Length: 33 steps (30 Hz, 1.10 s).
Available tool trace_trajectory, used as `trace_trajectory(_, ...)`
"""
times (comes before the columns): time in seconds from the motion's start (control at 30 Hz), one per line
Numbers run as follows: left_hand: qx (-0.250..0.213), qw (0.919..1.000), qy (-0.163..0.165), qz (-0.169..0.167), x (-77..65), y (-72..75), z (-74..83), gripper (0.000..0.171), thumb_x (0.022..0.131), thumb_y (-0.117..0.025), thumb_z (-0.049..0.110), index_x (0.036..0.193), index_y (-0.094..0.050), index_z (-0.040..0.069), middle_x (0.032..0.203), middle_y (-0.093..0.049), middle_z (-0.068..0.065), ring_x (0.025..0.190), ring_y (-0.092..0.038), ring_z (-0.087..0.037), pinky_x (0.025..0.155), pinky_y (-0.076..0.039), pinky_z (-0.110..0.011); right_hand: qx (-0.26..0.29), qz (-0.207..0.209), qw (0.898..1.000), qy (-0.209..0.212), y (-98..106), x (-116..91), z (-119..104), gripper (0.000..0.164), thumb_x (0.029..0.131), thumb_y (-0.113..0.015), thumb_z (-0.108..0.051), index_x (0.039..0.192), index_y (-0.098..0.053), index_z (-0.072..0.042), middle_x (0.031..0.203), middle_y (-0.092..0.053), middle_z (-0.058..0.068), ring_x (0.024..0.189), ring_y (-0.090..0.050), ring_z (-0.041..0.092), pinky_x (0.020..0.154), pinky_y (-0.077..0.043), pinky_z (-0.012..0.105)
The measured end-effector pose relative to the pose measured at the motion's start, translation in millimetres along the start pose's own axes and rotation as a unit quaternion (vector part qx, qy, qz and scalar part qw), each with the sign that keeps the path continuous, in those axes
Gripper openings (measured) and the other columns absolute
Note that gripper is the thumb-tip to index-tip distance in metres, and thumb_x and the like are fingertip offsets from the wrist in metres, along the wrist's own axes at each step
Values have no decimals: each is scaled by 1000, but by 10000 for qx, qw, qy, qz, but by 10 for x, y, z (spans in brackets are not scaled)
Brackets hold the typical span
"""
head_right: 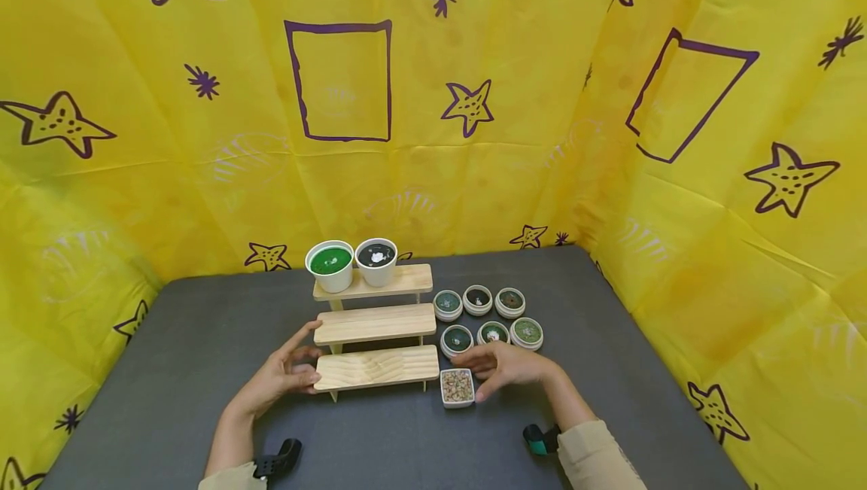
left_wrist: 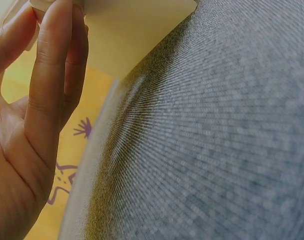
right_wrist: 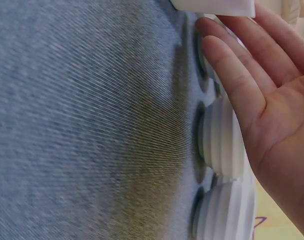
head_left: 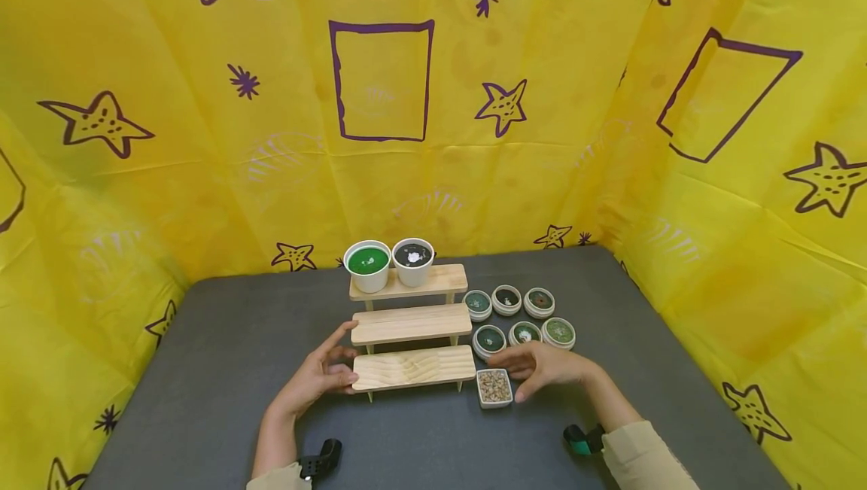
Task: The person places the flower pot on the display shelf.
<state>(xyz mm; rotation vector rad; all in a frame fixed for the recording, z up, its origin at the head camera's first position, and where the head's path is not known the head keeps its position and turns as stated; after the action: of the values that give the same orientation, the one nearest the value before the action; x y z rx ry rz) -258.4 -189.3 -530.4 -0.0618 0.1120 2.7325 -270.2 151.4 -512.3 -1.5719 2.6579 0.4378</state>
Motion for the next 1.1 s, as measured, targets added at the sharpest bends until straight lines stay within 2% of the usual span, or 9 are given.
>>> trace_trajectory(0.17, -2, 10000, 18, 7, 6, 0, -4, 92, 87, -73, 9, 159, -16, 21, 126, -43, -32, 79, -65, -8, 70, -62, -33, 186, 27, 9998, 21, -47, 24, 73, 73, 83, -79, -13, 143, -43, 9, 150, -39, 33, 128, -51, -3, 110, -46, 24)
trace_trajectory(0.43, 22, 10000, 35, 3, 11, 4, -16, 93, 87, -73, 9, 158, -16, 21, 126, -42, -33, 79, -65, -8, 70, -62, -32, 412, -58, 9988, 257, -123, 61, 83, 77, 81, -80, -7, 145, -40, 9, 149, -36, 36, 127, -54, -1, 108, -47, 23)
trace_trajectory(0.7, -36, 10000, 27, -34, 6, -1, -1, 93, 87, -72, 8, 159, -15, 21, 125, -42, -29, 77, -65, -6, 70, -62, -33, 398, -2, 9991, 131, -137, 77, 92, 76, 80, -80, -6, 144, -42, 5, 148, -40, 33, 125, -54, -3, 106, -47, 18)
trace_trajectory(1.1, -25, 10000, -40, -48, 5, -2, -3, 92, 87, -72, 8, 159, -15, 20, 124, -42, -28, 77, -64, -6, 70, -62, -32, 504, 7, 9984, 265, -164, 104, 124, 73, 77, -80, -2, 140, -44, 7, 141, -43, 38, 119, -59, 1, 99, -53, 23)
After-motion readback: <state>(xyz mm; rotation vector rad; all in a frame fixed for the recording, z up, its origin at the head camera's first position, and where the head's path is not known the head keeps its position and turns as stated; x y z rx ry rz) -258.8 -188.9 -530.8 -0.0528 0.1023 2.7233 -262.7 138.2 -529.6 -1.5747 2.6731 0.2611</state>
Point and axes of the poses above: each hand's wrist, its own x-axis towards the middle knuckle, its own y-axis out of the back of the hand, z = x × y, the point moved 9 cm from there along x, towards the middle knuckle
